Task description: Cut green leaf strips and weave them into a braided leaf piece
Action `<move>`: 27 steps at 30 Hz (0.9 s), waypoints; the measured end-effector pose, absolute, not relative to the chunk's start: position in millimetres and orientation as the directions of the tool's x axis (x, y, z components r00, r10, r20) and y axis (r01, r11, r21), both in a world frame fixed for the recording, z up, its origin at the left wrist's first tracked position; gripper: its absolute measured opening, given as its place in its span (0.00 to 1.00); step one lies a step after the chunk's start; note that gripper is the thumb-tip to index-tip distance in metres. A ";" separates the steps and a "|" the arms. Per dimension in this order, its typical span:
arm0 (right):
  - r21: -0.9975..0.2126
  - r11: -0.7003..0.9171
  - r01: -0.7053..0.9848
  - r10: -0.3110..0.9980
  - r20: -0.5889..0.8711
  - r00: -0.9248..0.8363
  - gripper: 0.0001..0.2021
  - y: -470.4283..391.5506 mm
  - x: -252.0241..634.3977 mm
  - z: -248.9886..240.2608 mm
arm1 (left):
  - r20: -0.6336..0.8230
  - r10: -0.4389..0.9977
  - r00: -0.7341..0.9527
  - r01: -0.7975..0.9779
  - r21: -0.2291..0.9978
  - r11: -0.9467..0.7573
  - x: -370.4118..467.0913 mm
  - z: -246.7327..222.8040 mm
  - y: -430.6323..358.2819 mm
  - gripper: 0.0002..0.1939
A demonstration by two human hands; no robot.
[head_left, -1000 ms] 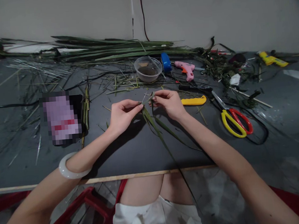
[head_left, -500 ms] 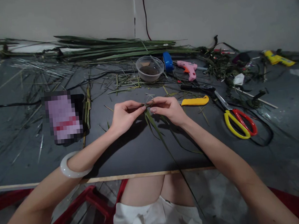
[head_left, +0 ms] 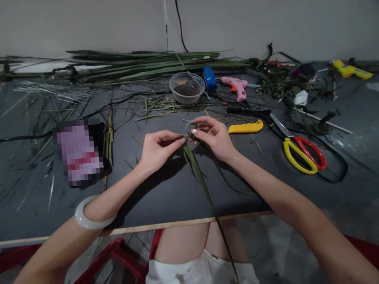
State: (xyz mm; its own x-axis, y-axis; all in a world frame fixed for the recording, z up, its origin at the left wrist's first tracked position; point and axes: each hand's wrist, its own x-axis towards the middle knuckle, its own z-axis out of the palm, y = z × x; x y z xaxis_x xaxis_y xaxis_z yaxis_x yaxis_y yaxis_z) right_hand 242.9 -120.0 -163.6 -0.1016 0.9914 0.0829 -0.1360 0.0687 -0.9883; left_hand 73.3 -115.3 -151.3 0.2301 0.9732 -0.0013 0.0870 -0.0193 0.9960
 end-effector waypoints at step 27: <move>-0.964 -0.260 -0.064 0.868 -0.204 -0.452 0.08 -121.5 252.8 -158.9 | 0.044 0.965 0.258 0.064 0.996 -0.062 69.1 -153.4 -109.9 0.18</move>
State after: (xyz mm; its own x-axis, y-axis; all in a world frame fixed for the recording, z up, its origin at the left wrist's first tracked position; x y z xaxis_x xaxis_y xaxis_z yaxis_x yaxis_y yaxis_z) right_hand 252.8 -121.5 -158.9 -0.4524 0.8682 -0.2038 -0.0641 -0.2596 -0.9636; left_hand 69.1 -109.9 -153.4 0.2577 0.9652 0.0435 0.0645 -0.0621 0.9960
